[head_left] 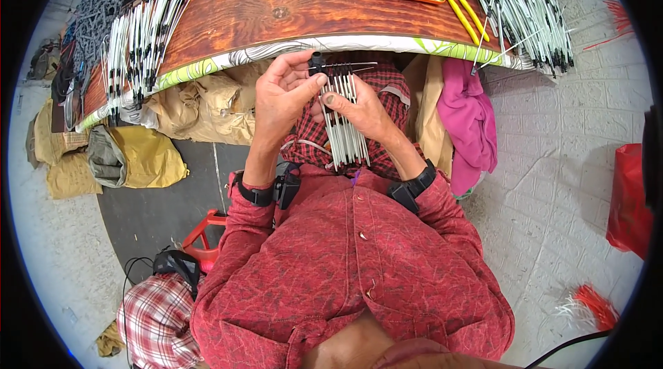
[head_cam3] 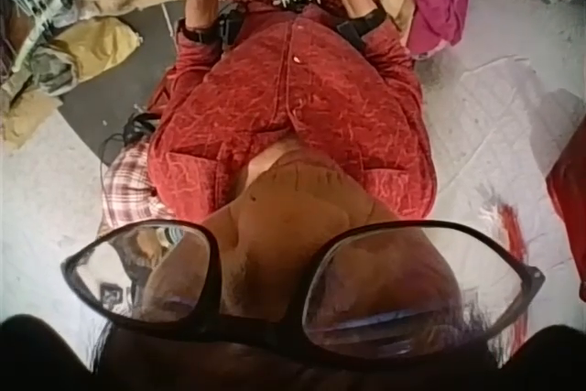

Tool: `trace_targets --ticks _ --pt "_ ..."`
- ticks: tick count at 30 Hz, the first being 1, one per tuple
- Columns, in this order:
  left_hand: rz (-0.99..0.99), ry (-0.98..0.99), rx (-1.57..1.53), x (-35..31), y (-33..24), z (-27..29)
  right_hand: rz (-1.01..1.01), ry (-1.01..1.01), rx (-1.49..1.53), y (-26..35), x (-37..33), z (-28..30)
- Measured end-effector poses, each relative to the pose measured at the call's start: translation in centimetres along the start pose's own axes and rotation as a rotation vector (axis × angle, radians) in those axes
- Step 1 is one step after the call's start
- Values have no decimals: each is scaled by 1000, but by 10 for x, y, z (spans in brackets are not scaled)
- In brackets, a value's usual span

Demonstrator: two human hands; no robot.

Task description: The person threads a wire through black plastic components and slides a bundle of white rods onto it. They then fit a black plastic cap onto the rods and trim the excess wire with yellow-handled pliers.

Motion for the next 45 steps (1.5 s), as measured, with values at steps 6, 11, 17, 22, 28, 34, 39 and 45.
trace_targets --ticks 6,11,17,22,28,34,39,45 --pt "104 59 -135 6 14 11 71 -4 -134 2 0 3" --pt "112 117 -204 8 16 11 142 -87 -522 6 -1 7" --pt "92 162 -164 7 13 13 68 -44 -745 13 -2 -1" --pt "82 222 -175 7 9 11 110 41 -746 21 -4 -9" --pt "72 275 -185 6 4 5 105 90 -639 21 -5 -11" --pt "59 195 -30 10 3 6 122 68 -808 24 2 -5" --pt "68 165 -12 10 4 9 125 2 -915 20 3 -1" --pt "79 134 -7 10 7 8 71 44 -899 16 4 0"
Point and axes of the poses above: each hand's wrist, its own x-axis towards the middle knuckle, its own z-axis out of the back of the hand, y = z × x, the point moved 9 cm from there along x, towards the middle knuckle, and after that the axes turned 3 degrees about -z, right-handed, at the moved point
